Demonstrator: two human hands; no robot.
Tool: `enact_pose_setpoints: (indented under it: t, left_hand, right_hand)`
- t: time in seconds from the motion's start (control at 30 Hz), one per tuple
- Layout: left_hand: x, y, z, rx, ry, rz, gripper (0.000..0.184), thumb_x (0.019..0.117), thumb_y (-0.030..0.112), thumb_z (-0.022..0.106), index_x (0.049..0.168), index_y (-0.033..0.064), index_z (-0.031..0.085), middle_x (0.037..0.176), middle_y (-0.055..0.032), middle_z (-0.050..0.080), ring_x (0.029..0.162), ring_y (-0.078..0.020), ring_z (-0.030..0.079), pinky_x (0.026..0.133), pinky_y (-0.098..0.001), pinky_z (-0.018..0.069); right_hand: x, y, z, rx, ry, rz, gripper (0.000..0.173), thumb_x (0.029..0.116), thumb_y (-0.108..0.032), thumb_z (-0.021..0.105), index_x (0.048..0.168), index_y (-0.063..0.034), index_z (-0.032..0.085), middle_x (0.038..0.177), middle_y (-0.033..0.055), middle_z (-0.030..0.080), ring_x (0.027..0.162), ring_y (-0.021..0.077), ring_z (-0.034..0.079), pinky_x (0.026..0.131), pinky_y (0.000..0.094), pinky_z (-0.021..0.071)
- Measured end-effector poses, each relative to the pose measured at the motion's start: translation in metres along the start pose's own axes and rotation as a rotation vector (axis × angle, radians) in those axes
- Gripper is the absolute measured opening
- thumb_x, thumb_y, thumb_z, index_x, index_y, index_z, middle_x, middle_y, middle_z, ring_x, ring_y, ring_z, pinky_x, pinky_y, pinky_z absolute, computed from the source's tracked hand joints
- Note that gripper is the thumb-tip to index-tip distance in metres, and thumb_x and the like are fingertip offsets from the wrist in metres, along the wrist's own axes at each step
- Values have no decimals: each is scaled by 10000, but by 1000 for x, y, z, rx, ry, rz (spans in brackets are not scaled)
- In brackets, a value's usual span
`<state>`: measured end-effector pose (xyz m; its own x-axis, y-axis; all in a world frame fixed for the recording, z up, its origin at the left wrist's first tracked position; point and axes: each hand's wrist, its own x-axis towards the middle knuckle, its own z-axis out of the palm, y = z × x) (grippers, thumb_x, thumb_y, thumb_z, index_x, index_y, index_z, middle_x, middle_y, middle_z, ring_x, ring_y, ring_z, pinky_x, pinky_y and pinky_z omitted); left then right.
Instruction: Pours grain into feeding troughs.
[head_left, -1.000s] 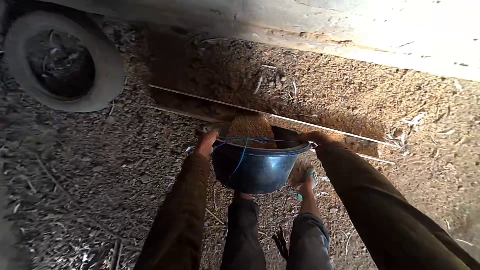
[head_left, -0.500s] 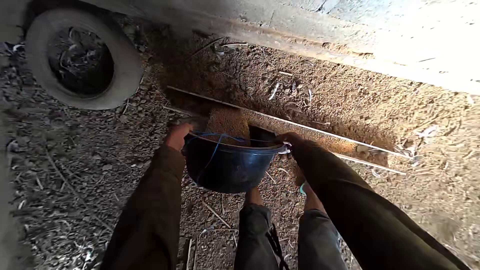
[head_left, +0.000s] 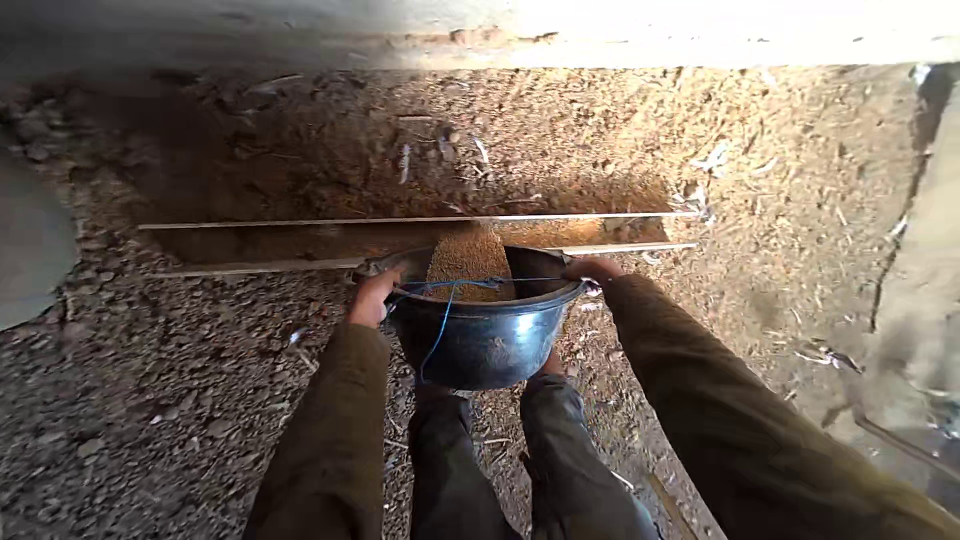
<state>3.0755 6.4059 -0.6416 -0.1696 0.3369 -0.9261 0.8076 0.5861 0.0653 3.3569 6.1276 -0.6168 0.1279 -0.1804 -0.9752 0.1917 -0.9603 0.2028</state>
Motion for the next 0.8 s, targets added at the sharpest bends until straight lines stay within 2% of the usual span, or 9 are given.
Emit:
enact_pose_setpoints:
  t: [0.07, 0.1, 0.3, 0.4, 0.43, 0.5, 0.57, 0.7, 0.8]
  left_hand:
    - [-22, 12, 45, 24, -11, -3, 454, 953, 227, 679, 1301, -41, 561, 1190, -223, 595, 1031, -305, 576, 846, -489, 494]
    - [-29, 9, 67, 44, -27, -20, 484, 972, 241, 665, 1342, -48, 548, 1251, -247, 593, 1092, -331, 586, 898, -518, 503]
    - [-66, 13, 154, 77, -120, 18, 416, 980, 207, 657, 1297, -50, 577, 1159, -217, 621, 993, -287, 596, 845, -469, 512]
    - [-66, 36, 171, 59, -148, 43, 347, 995, 203, 638, 1250, -29, 594, 1087, -171, 616, 921, -238, 582, 795, -420, 507]
    - [-66, 29, 170, 75, -143, 29, 363, 1000, 207, 633, 1267, -34, 587, 1124, -186, 609, 961, -256, 579, 826, -440, 503]
    - [-68, -2, 162, 119, -95, -11, 431, 989, 241, 636, 1316, -33, 577, 1214, -231, 611, 1059, -316, 596, 884, -505, 507]
    - [-70, 11, 146, 86, -77, 4, 477, 1013, 256, 618, 1384, -31, 531, 1305, -250, 583, 1152, -345, 580, 945, -539, 493]
    - [-64, -16, 99, 101, -22, -86, 447, 1004, 220, 636, 1334, -72, 559, 1280, -267, 591, 1143, -352, 581, 963, -533, 480]
    - [-57, 5, 43, 92, 17, -61, 425, 1011, 215, 601, 1335, -55, 553, 1235, -246, 593, 1077, -326, 583, 902, -518, 494]
  right_hand:
    - [16, 43, -21, 37, 9, 12, 512, 1017, -378, 586, 1410, -52, 545, 1262, 243, 611, 1055, 346, 620, 889, 551, 493]
    - [20, 66, -25, 60, -2, 15, 526, 1023, -368, 590, 1443, -59, 520, 1296, 248, 600, 1095, 357, 611, 917, 558, 485]
    - [49, 169, -53, 150, 16, 30, 479, 1000, -316, 631, 1354, 4, 586, 1268, 280, 622, 1122, 405, 620, 941, 621, 480]
    - [39, 170, -84, 121, 63, 62, 496, 1004, -370, 604, 1373, -38, 582, 1244, 264, 622, 1067, 391, 620, 892, 612, 482]
    - [35, 171, -82, 118, 55, 84, 504, 1009, -389, 595, 1386, -56, 565, 1225, 247, 616, 1030, 364, 611, 864, 579, 482]
    - [34, 175, -61, 82, 32, 108, 543, 982, -401, 636, 1406, -66, 576, 1312, 256, 618, 1168, 408, 611, 956, 636, 468]
    - [43, 158, -66, 95, 65, 46, 549, 981, -387, 628, 1425, -74, 551, 1306, 271, 610, 1168, 433, 602, 932, 666, 466]
    - [33, 114, -41, 78, -16, 36, 562, 998, -353, 627, 1471, -74, 508, 1345, 267, 595, 1197, 425, 594, 969, 643, 463]
    - [21, 48, -35, 90, -8, -19, 498, 1013, -366, 588, 1419, -84, 533, 1202, 213, 617, 985, 323, 603, 805, 541, 487]
